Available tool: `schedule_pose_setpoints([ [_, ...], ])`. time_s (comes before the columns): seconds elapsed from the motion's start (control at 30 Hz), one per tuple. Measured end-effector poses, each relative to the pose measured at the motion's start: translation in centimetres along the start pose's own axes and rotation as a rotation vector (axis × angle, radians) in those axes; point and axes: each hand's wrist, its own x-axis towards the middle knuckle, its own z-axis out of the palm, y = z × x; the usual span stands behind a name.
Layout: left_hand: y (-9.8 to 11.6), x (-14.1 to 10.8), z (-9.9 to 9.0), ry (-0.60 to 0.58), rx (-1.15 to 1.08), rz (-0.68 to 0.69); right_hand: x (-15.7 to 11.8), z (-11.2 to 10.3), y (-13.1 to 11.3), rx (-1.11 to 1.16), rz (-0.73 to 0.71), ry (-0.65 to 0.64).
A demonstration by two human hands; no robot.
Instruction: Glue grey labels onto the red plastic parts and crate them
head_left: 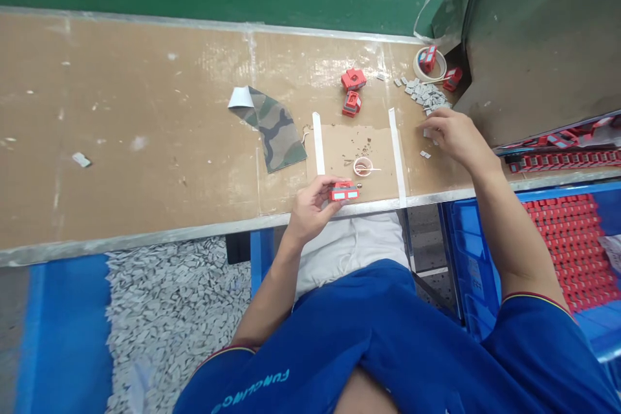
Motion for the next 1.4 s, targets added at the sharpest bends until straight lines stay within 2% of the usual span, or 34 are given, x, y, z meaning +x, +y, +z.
schedule_pose_setpoints([
  [0.1, -0.1, 0.0, 0.0, 0.002, -0.012, 0.016, 0.4, 0.7, 0.6, -0.066, 0.004, -0.050],
  [0.27, -0.1, 0.0, 0.0, 0.009, -0.046, 0.038, -0.2, 0.7, 1.6, -0.103, 0.153, -0.088],
  [0.33, 0.0, 0.1, -0.1, 0.005, -0.055, 0.038, -0.9, 0.4, 1.5, -0.079, 0.183, -0.053],
  [0.4, 0.2, 0.2, -0.1, -0.008, -0.077, 0.049, -1.8, 0.1, 0.5, -0.019, 0.178, 0.040],
  [0.47, 0.3, 0.2, -0.2, -0.022, -0.122, 0.060, -2.9, -0.1, -1.8, 0.111, 0.145, 0.176],
  [0.57, 0.4, 0.2, -0.2, -0.042, -0.215, 0.035, -4.8, 0.3, -7.3, 0.444, 0.048, 0.313],
  [0.63, 0.4, 0.1, -0.2, -0.054, -0.256, 0.007, -6.1, 1.2, -11.4, 0.674, -0.030, 0.301],
  [0.7, 0.4, 0.0, -0.3, -0.054, -0.262, -0.003, -6.9, 2.4, -14.6, 0.844, -0.043, 0.276],
  [0.8, 0.1, -0.1, -0.4, -0.036, -0.240, -0.001, -7.3, 4.1, -17.1, 1.018, -0.002, 0.211],
  [0.9, -0.1, -0.1, -0.4, -0.013, -0.203, -0.016, -7.2, 5.0, -17.3, 1.085, 0.019, 0.172],
  [1.07, -0.1, -0.1, -0.4, -0.008, -0.127, -0.016, -7.1, 5.0, -16.9, 1.073, 0.016, 0.174],
  [1.4, 0.1, -0.3, -0.2, 0.005, -0.046, -0.008, -6.7, 4.6, -17.3, 0.786, -0.081, 0.209],
])
